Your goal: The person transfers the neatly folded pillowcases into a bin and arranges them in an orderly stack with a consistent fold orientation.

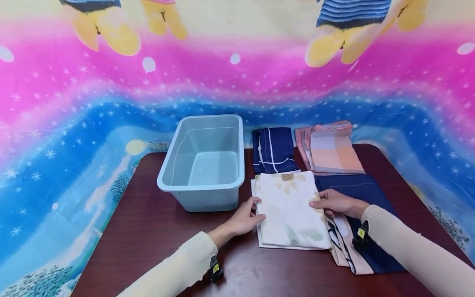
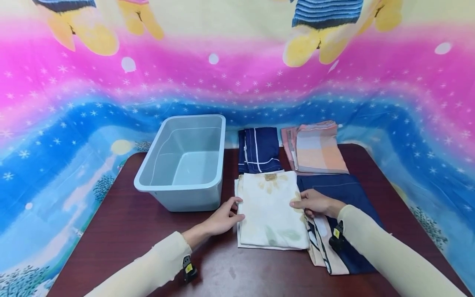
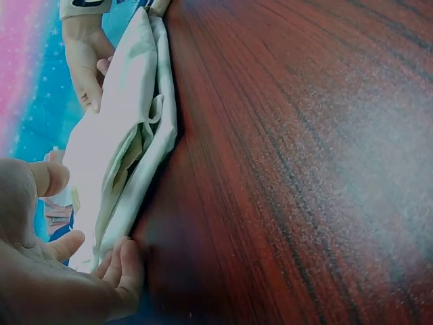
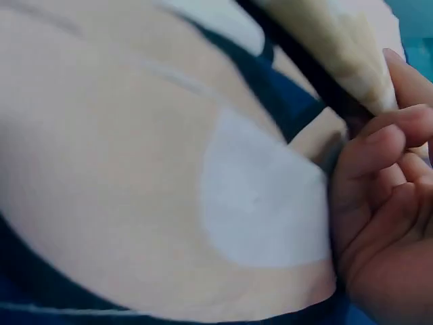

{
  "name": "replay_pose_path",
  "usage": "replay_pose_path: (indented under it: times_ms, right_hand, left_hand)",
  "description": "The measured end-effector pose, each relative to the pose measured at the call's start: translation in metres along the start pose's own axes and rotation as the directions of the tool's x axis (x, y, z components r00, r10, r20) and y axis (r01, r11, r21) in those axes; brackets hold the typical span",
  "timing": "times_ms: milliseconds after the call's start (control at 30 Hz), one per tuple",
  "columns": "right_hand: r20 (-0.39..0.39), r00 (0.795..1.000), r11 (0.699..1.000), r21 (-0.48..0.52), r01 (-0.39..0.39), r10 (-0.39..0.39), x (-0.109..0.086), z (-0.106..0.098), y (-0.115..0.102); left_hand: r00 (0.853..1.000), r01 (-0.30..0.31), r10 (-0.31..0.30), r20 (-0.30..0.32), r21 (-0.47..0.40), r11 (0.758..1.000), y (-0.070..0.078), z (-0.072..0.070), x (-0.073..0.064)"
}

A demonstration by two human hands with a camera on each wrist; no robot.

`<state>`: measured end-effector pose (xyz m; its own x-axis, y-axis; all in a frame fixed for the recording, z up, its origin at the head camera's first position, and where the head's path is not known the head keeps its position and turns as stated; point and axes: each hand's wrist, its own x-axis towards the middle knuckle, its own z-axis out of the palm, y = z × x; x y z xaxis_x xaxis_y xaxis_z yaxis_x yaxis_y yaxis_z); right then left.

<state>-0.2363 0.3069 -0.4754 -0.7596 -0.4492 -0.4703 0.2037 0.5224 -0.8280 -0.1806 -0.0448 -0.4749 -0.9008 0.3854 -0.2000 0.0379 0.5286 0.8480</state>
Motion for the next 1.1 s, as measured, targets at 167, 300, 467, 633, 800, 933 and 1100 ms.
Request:
replay_pose_path:
  times_ms: [167, 300, 467, 633, 800, 933, 1100]
  right_hand:
    - [-0.033, 0.999, 1.000, 0.011, -0.002, 0.003, 0.002, 0.000, 0.007]
    - [-0.029, 0.999, 0.999, 0.029, -0.024, 0.025, 0.003, -0.001, 0.008]
    - [-0.024, 0.998, 0.997, 0.049, -0.053, 0.054, 0.004, -0.003, 0.008]
    - [-0.022, 0.998, 0.996, 0.062, -0.061, 0.063, 0.003, -0.003, 0.008]
    - [-0.017, 0.998, 0.996, 0.062, -0.062, 0.063, 0.004, -0.002, 0.009]
    - [-0.016, 0.998, 0.997, 0.055, -0.052, 0.053, 0.005, -0.001, 0.009]
    - [-0.010, 0.999, 0.997, 0.055, -0.046, 0.047, 0.004, -0.001, 0.010]
  left_hand:
    - [1.000, 0.004, -0.004, 0.005, -0.015, 1.000, -0.001, 0.001, 0.000]
    - [1.000, 0.018, -0.019, -0.020, -0.068, 0.998, -0.001, 0.002, -0.001]
    - [0.995, 0.084, -0.093, -0.045, -0.163, 0.983, 0.002, 0.002, 0.002]
    - [0.975, 0.216, -0.219, 0.044, -0.443, 0.870, 0.008, 0.001, 0.009]
    - [0.964, 0.259, -0.245, 0.104, -0.582, 0.771, 0.011, 0.005, 0.017]
    - [0.979, 0.203, -0.183, 0.092, -0.537, 0.818, 0.011, 0.011, 0.023]
    - [0.979, 0.204, -0.182, 0.096, -0.565, 0.800, 0.008, 0.015, 0.026]
